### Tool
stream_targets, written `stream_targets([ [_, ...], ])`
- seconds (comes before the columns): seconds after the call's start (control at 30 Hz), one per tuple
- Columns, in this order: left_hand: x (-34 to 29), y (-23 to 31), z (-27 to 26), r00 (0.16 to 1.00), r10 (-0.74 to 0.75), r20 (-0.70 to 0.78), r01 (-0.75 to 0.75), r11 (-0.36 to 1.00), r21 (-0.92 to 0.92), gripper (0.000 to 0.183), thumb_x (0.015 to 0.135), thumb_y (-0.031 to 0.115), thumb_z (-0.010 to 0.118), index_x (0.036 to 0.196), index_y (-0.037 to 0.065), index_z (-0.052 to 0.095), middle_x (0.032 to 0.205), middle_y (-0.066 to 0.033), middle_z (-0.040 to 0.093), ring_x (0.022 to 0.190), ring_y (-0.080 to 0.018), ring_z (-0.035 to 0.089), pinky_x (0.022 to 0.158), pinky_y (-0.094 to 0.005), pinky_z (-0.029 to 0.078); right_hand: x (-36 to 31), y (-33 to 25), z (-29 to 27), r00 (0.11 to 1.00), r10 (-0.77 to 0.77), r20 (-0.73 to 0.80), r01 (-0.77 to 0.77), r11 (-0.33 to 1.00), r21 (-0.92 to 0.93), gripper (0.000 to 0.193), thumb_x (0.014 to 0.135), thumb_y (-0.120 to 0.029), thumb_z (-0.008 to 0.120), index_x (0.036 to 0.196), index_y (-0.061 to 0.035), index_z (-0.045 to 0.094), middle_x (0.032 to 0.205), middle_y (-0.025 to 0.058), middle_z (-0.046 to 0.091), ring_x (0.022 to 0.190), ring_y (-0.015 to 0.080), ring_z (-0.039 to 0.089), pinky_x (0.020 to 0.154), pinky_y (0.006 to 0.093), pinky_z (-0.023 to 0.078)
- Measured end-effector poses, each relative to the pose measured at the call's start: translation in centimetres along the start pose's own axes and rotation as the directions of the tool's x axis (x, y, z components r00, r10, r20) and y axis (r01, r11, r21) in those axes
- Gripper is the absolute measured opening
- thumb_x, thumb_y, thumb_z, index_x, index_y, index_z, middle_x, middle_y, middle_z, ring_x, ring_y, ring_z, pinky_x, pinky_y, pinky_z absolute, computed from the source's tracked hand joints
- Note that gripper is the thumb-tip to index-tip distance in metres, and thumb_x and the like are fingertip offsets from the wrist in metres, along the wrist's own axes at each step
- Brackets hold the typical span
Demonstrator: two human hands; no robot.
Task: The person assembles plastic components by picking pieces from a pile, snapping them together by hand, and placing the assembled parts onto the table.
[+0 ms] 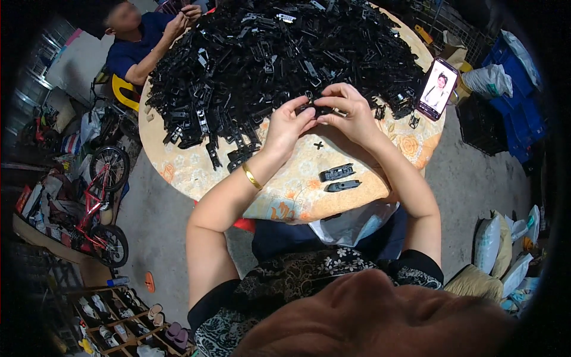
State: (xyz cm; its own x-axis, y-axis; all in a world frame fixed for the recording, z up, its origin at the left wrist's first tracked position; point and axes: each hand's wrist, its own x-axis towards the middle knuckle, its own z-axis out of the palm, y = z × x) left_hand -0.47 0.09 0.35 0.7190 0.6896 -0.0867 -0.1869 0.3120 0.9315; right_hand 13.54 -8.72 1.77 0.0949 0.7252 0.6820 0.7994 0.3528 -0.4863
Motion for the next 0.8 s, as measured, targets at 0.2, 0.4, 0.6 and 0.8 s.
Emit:
stream_targets([
  [0.2, -0.2, 0.6, -0.4, 0.994, 0.052, 0.100, -0.050, 0.999, -0.022, 0.041, 0.080, -0.002, 0.054, 0.119, -0.006, 0.041, 0.090, -0.0086, 0.058, 0.074, -0.0107, 0.058, 0.067, -0.0202, 0.051, 0.0, 0.7, -0.1, 0.865, 0.394, 0.312, -0.502, 0.679, 0.535, 0.025, 0.072, -0.010, 0.067, 0.095, -0.0007, 0.063, 0.097, 0.0058, 0.059, 0.085, 0.0117, 0.056, 0.073, 0.0245, 0.046],
  [0.4, -0.2, 1.2, -0.6, 0.967, 0.105, 0.234, -0.127, 0.989, 0.080, 0.042, 0.080, -0.001, 0.054, 0.120, -0.003, 0.041, 0.098, -0.0100, 0.058, 0.081, -0.0122, 0.059, 0.075, -0.0224, 0.050, 0.0, 1.2, -1.3, 0.796, 0.402, 0.452, -0.604, 0.577, 0.550, 0.025, 0.077, -0.013, 0.063, 0.097, 0.0007, 0.061, 0.090, 0.0049, 0.060, 0.082, 0.0110, 0.056, 0.074, 0.0240, 0.045],
  [0.6, -1.5, -0.4, 0.6, 0.936, 0.047, 0.348, -0.125, 0.970, 0.206, 0.035, 0.080, -0.001, 0.054, 0.114, -0.003, 0.045, 0.094, -0.0091, 0.058, 0.080, -0.0133, 0.058, 0.074, -0.0233, 0.050, 1.4, 3.8, -2.0, 0.884, 0.437, 0.169, -0.463, 0.757, 0.461, 0.022, 0.082, -0.015, 0.056, 0.096, 0.0015, 0.061, 0.092, 0.0066, 0.061, 0.083, 0.0129, 0.056, 0.075, 0.0260, 0.044],
  [0.8, -3.5, -1.1, 2.3, 0.719, 0.162, 0.676, -0.641, 0.531, 0.554, 0.022, 0.073, 0.011, 0.061, 0.093, 0.002, 0.059, 0.087, -0.0121, 0.059, 0.083, -0.0275, 0.055, 0.076, -0.0335, 0.044, 1.3, 7.0, -1.3, 0.999, 0.039, 0.002, -0.031, 0.831, -0.555, 0.039, 0.071, 0.002, 0.050, 0.107, -0.0100, 0.057, 0.119, 0.0085, 0.048, 0.107, 0.0276, 0.044, 0.086, 0.0354, 0.039],
])
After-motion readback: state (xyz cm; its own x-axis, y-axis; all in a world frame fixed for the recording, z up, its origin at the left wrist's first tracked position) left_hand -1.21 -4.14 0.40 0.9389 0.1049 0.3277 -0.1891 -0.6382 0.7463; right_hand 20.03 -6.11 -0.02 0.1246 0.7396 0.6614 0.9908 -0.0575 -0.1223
